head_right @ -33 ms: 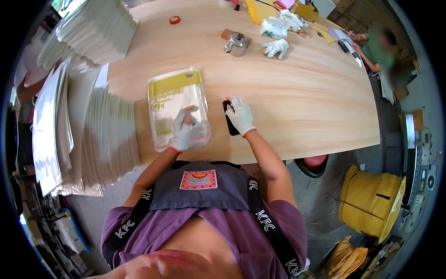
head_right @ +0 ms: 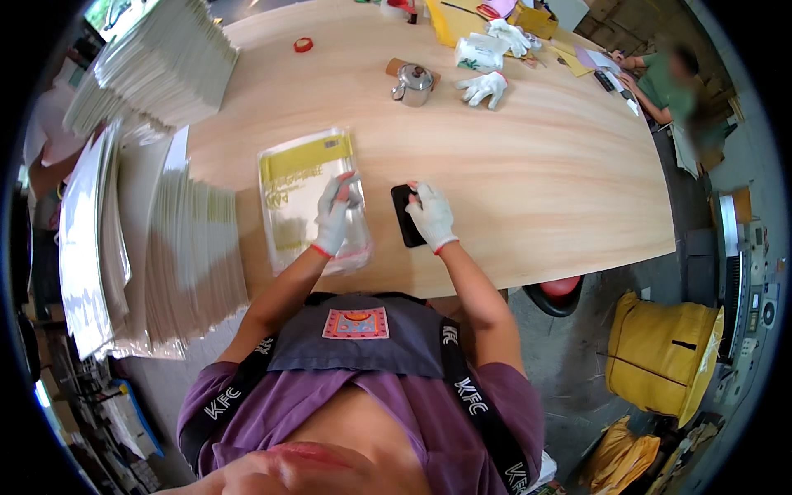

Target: The person repeatedly picks up white paper sheets and places them into clear plastic bags on a wooden table. The person stacks the filled bags and occasionally adjusts the pile.

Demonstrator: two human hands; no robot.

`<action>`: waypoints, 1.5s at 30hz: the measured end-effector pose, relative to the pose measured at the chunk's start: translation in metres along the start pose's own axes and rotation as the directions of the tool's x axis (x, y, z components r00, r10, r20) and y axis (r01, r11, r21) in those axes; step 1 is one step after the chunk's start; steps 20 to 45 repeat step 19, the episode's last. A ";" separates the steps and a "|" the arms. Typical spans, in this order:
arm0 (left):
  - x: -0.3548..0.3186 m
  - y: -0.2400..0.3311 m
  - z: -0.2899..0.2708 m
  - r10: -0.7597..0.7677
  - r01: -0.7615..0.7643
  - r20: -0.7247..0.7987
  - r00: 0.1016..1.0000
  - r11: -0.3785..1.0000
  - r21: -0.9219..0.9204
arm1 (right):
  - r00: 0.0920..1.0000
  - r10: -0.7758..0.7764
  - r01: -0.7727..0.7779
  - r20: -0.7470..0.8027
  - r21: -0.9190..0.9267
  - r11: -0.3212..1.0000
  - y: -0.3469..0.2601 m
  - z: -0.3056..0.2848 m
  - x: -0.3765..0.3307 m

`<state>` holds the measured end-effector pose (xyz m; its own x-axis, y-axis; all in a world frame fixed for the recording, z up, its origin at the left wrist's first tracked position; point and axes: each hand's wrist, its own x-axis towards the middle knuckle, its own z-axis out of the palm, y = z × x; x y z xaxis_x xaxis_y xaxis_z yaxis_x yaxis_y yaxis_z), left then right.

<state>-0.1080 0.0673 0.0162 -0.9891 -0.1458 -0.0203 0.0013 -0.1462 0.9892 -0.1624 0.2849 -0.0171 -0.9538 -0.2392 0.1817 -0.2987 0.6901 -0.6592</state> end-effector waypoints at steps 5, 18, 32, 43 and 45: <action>0.132 -0.013 0.050 -0.097 0.095 -0.028 0.995 0.994 -0.047 | 0.961 0.199 -0.188 -0.191 0.074 0.979 0.054 -0.030 -0.016; 0.325 -0.067 0.065 -0.293 0.204 0.176 0.940 0.894 0.399 | 0.941 0.336 -0.308 -0.034 0.325 0.894 0.059 -0.054 0.064; 0.329 -0.071 0.066 -0.300 0.189 0.235 0.924 0.897 0.400 | 0.941 0.339 -0.315 -0.005 0.354 0.880 0.054 -0.053 0.075; 0.329 -0.071 0.066 -0.300 0.189 0.235 0.924 0.897 0.400 | 0.941 0.339 -0.315 -0.005 0.354 0.880 0.054 -0.053 0.075; 0.329 -0.071 0.066 -0.300 0.189 0.235 0.924 0.897 0.400 | 0.941 0.339 -0.315 -0.005 0.354 0.880 0.054 -0.053 0.075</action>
